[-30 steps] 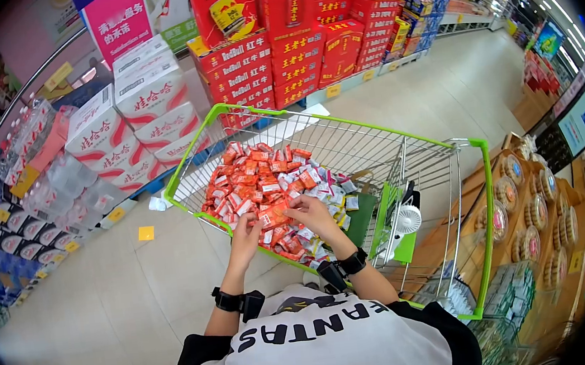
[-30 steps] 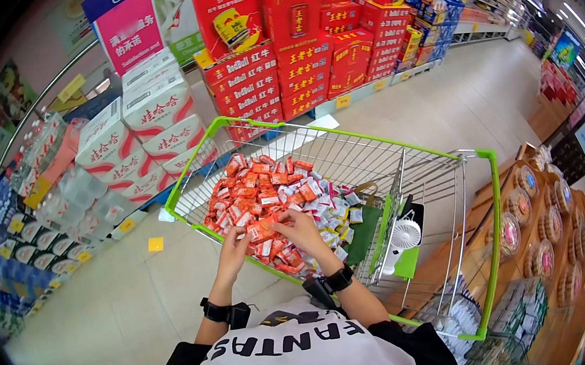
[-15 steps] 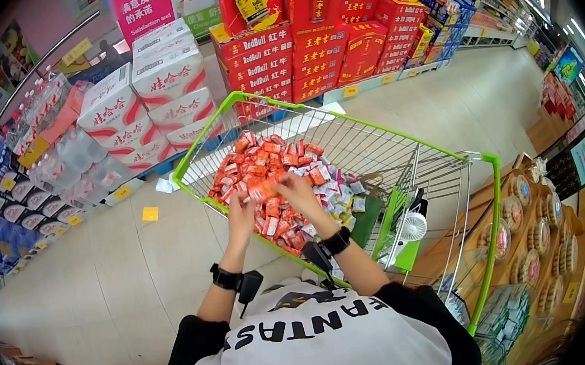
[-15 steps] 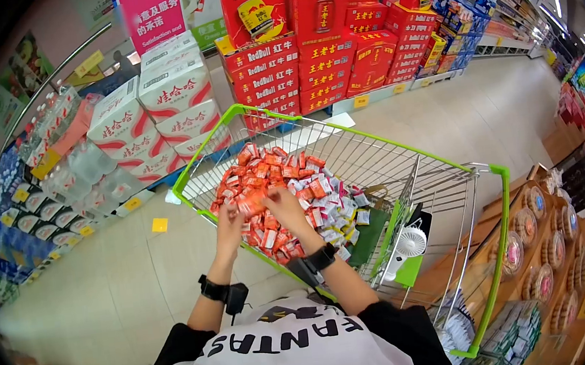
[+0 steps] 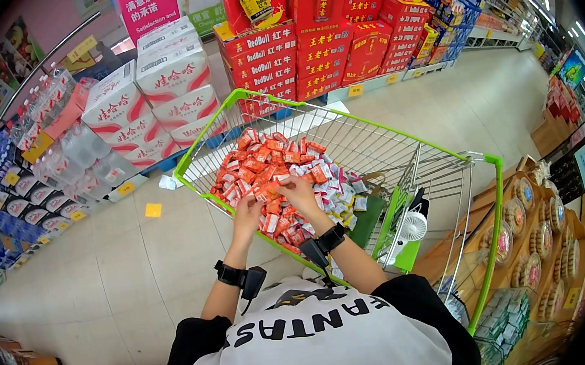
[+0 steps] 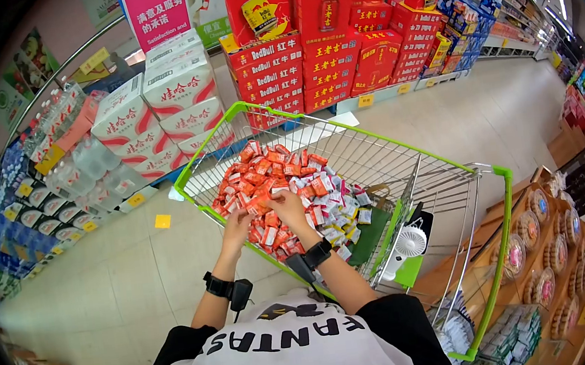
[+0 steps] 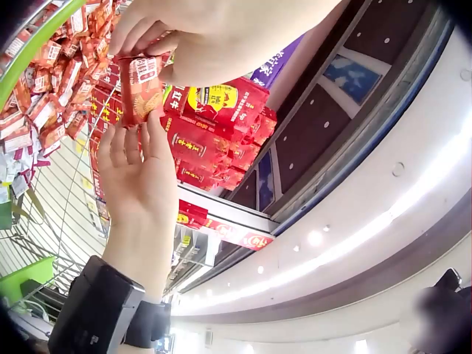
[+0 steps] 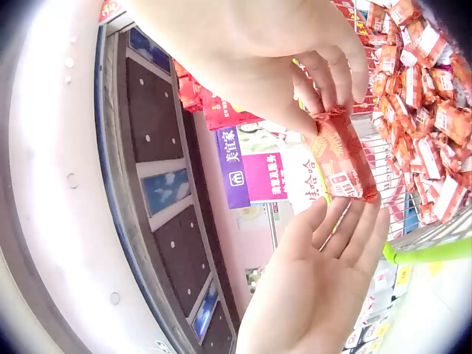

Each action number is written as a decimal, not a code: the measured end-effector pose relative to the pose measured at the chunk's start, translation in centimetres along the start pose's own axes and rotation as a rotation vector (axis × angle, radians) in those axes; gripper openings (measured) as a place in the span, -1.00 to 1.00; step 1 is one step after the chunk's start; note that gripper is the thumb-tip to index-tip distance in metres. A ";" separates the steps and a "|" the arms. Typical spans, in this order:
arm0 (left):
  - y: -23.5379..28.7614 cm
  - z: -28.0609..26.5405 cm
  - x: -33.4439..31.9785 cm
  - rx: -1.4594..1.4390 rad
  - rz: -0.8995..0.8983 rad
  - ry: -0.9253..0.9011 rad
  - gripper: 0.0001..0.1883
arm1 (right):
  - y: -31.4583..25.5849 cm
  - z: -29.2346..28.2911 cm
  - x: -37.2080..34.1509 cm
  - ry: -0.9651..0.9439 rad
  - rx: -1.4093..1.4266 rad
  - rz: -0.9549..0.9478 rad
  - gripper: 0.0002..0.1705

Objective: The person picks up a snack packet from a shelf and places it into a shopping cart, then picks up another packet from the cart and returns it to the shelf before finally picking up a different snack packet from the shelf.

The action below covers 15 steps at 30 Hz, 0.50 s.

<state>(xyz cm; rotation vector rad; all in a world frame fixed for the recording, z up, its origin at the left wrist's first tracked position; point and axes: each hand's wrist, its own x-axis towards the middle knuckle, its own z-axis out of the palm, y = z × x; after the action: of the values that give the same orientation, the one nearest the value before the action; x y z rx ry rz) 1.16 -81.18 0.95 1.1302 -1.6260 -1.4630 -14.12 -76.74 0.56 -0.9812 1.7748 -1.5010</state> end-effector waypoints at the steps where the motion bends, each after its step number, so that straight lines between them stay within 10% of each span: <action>1: -0.7 0.1 -0.2 0.034 -0.010 -0.032 -0.80 | 0.2 -0.2 -0.2 0.001 0.000 0.002 -0.75; 12: 2.4 0.1 -0.6 0.052 -0.288 -0.221 -0.68 | 2.5 -0.7 -0.4 -0.050 -0.250 0.015 -0.53; 15: 2.6 -0.2 0.7 -0.108 -0.126 -0.099 -0.65 | -1.7 -0.6 -0.4 -0.059 -0.090 -0.145 -0.35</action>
<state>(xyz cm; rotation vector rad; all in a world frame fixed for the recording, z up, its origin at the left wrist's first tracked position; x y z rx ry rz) 0.67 -81.89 3.53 1.1323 -1.5455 -1.6905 -14.16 -76.26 2.37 -1.2093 1.7749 -1.4733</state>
